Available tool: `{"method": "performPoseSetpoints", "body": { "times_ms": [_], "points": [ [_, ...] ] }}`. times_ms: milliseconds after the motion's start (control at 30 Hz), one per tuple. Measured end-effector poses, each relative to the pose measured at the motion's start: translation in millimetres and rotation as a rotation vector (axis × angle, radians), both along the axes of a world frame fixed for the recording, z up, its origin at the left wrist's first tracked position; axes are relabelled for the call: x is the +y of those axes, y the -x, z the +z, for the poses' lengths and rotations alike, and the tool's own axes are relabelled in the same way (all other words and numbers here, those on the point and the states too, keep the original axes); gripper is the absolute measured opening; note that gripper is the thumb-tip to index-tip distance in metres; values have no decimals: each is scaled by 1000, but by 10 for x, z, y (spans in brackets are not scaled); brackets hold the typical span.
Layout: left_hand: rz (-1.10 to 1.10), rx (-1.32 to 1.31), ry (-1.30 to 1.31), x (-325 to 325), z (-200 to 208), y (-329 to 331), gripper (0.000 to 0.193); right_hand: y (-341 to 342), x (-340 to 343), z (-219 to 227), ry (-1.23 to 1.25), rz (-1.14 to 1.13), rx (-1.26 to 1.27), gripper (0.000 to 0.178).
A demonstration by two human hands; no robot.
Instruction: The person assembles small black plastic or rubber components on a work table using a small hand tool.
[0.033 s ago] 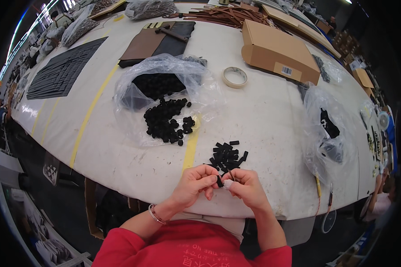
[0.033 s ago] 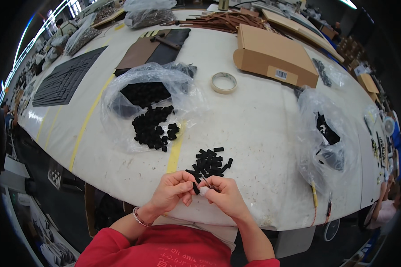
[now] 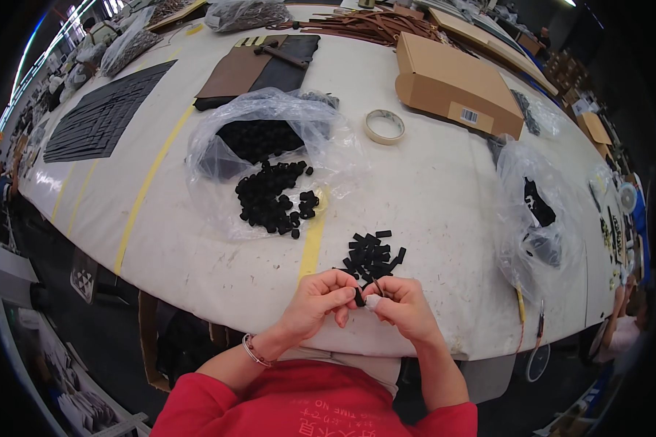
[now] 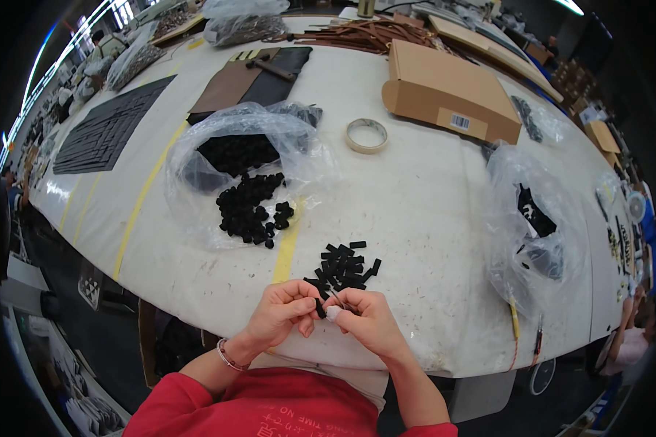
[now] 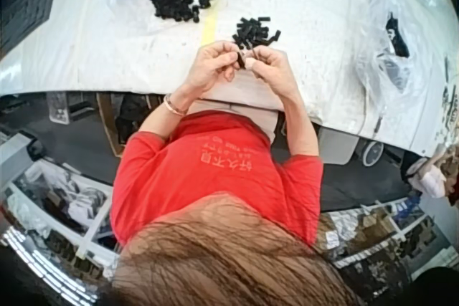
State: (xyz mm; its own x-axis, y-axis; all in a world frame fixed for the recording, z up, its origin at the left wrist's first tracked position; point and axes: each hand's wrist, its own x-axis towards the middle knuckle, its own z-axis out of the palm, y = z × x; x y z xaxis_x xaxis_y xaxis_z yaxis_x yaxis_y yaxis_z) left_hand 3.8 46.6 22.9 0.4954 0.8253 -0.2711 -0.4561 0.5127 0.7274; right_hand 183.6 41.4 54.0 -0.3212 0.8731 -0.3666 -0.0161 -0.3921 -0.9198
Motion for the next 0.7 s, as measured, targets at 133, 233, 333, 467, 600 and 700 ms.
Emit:
{"method": "performPoseSetpoints", "body": {
  "times_ms": [133, 233, 333, 467, 600, 700],
  "points": [
    [52, 67, -70, -1, -26, -6, 10, 42, -19, -23, -242, -32, -114, 17],
    [129, 64, -62, -18, -12, -38, 11, 128, -84, -33, -458, -43, -313, 18],
    [131, -39, 10, -43, 41, -60, 12, 160, -93, -41, -313, -99, -188, 16],
    [5, -135, 28, -48, 111, -30, 11, 90, -31, -59, 188, -141, 401, 11],
    [-55, -118, -88, -19, 108, -9, 9, 96, -36, -84, 343, -56, 546, 10],
    [40, -144, -33, -8, 89, 1, 8, 130, -82, -64, 127, -169, 339, 12]
  ]
}}
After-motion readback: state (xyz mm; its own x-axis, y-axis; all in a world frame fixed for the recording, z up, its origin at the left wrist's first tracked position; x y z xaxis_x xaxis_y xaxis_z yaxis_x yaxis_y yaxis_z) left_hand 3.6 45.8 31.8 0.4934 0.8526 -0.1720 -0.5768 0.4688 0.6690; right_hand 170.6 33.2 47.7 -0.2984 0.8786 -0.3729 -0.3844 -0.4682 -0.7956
